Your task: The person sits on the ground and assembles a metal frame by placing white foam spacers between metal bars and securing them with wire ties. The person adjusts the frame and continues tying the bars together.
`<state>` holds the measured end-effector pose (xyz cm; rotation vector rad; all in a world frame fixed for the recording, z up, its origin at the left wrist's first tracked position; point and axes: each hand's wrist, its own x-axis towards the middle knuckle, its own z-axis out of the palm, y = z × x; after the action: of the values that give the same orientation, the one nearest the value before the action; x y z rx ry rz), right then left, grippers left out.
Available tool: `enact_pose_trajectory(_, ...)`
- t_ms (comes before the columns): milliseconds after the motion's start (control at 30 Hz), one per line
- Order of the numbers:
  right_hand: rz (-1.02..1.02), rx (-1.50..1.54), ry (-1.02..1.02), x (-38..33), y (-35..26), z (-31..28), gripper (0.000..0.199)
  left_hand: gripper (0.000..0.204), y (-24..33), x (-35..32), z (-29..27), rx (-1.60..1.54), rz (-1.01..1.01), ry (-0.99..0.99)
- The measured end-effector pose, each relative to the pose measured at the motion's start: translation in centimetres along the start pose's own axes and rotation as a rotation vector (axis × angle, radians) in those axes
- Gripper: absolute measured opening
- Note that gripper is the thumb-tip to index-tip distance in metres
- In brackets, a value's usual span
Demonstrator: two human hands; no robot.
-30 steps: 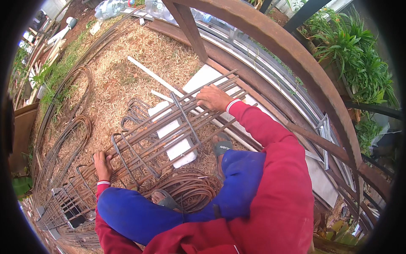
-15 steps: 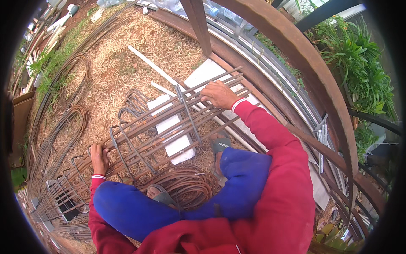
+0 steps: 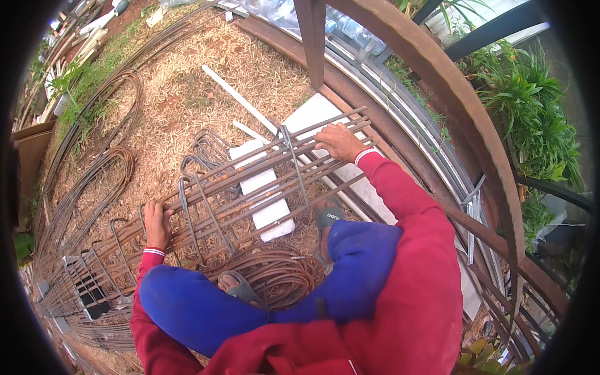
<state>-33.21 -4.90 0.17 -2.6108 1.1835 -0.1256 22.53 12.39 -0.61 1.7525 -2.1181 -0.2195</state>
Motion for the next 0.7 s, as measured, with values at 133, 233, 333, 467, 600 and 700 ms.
enact_pose_trajectory(133, 0.003, 0.046, 0.022, -0.8, 0.3, 0.5, 0.019, 0.015, 0.6, 0.4, 0.3, -0.020, 0.014, 0.026)
enact_pose_trajectory(233, 0.009, 0.059, 0.039, -1.0, 0.2, 1.3, 0.019, 0.015, 0.8, 0.2, 0.0, 0.012, 0.027, 0.051)
enact_pose_trajectory(333, 0.031, 0.160, 0.144, -1.1, 0.1, 1.5, 0.020, 0.015, 0.9, 0.4, -0.1, 0.004, 0.010, 0.055)
enact_pose_trajectory(467, 0.099, 0.101, 0.329, -2.0, -1.0, 1.5, 0.023, 0.013, 0.9, 0.6, -0.2, -0.003, 0.020, 0.058)
enact_pose_trajectory(600, 0.092, 0.065, 0.400, -3.6, -3.0, 2.1, 0.022, 0.013, 0.9, 0.4, 0.2, 0.029, -0.003, 0.055)
enact_pose_trajectory(700, 0.061, 0.106, 0.404, -3.9, -5.0, 3.0, 0.022, 0.014, 0.9, 0.0, 0.5, 0.077, -0.028, 0.074)
